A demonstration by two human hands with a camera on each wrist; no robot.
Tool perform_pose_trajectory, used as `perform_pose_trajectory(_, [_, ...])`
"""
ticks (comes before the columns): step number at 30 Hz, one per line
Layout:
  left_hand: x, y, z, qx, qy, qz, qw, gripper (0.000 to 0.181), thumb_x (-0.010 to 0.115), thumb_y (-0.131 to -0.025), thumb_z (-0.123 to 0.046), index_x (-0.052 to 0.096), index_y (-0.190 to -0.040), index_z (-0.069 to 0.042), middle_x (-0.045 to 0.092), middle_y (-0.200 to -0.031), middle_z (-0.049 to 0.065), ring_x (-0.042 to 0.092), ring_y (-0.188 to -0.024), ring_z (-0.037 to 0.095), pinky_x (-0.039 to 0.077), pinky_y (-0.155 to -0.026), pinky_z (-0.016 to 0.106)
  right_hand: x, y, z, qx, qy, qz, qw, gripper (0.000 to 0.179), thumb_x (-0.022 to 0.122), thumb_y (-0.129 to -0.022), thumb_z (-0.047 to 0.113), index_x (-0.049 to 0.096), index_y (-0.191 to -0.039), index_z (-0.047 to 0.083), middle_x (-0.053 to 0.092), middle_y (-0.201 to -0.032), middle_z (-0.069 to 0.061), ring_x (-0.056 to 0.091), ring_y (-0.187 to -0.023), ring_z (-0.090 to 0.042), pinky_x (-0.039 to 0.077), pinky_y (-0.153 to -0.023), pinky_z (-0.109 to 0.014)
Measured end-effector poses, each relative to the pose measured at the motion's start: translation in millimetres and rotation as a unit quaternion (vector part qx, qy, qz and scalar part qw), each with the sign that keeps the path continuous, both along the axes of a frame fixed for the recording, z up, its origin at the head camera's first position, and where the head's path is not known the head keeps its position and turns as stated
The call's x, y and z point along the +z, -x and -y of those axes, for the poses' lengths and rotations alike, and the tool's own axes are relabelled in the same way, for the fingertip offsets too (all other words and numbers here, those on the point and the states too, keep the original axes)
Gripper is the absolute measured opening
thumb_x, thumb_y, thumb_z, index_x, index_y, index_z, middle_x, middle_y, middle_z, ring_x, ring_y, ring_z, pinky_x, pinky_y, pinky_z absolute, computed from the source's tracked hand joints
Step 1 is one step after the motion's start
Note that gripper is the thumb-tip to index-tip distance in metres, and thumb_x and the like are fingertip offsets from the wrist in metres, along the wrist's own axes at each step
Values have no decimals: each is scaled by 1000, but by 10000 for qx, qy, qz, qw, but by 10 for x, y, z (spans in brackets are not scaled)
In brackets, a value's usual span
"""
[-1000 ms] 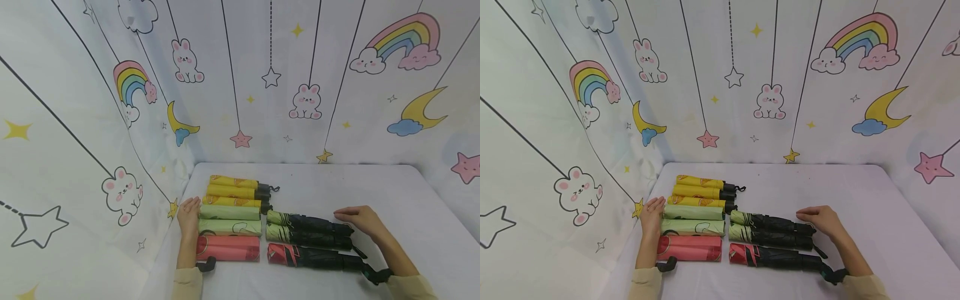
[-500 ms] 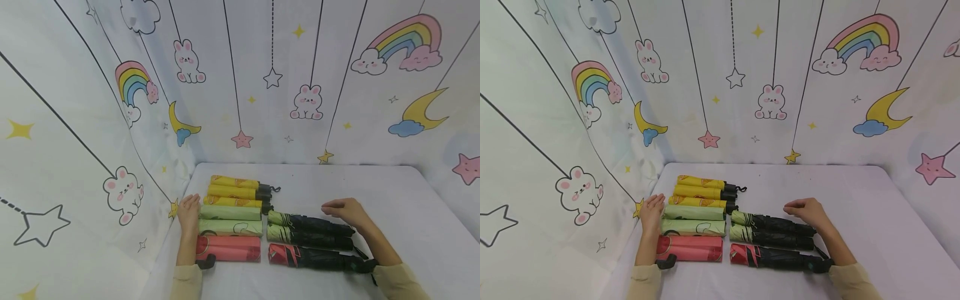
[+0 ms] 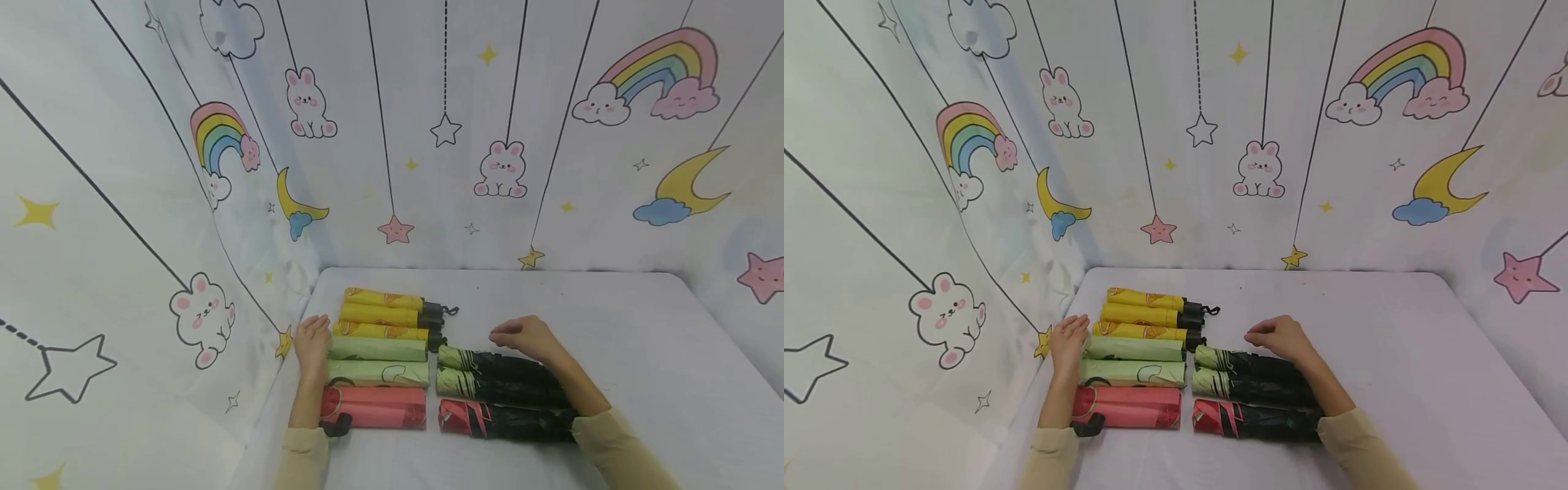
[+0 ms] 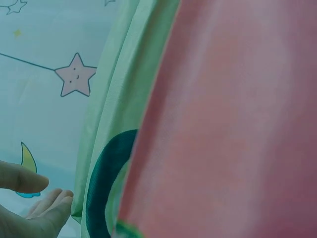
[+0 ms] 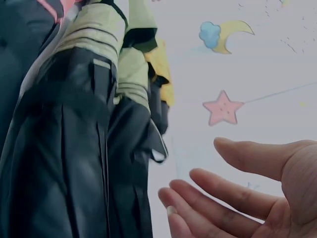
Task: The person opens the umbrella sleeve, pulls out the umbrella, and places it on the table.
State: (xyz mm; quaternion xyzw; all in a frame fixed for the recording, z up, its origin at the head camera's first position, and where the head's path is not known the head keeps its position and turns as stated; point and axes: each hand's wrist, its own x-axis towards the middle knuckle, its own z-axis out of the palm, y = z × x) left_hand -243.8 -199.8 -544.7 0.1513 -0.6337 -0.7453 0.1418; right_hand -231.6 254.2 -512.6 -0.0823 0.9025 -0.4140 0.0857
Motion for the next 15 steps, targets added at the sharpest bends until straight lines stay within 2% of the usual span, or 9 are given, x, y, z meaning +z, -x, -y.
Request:
perform_pose_trajectory(6, [-7, -14, -57, -30, 253, 60, 9997, 52, 51, -102, 4, 37, -151, 8, 50, -152, 28, 48, -144, 40, 40, -120, 48, 25, 80, 239, 136, -58, -74, 9999, 33, 75, -96, 32, 79, -112, 3, 78, -102, -9, 73, -94, -26, 63, -83, -47])
perform_pose_trajectory(15, [-40, 38, -88, 10, 585, 142, 9982, 53, 48, -97, 9, 36, -149, 11, 50, -150, 32, 47, -143, 43, 41, -120, 50, -23, 224, 514, 277, 18, 115, 9995, 34, 77, -95, 31, 79, -113, 2, 78, -100, -9, 75, -92, -25, 64, -81, -42])
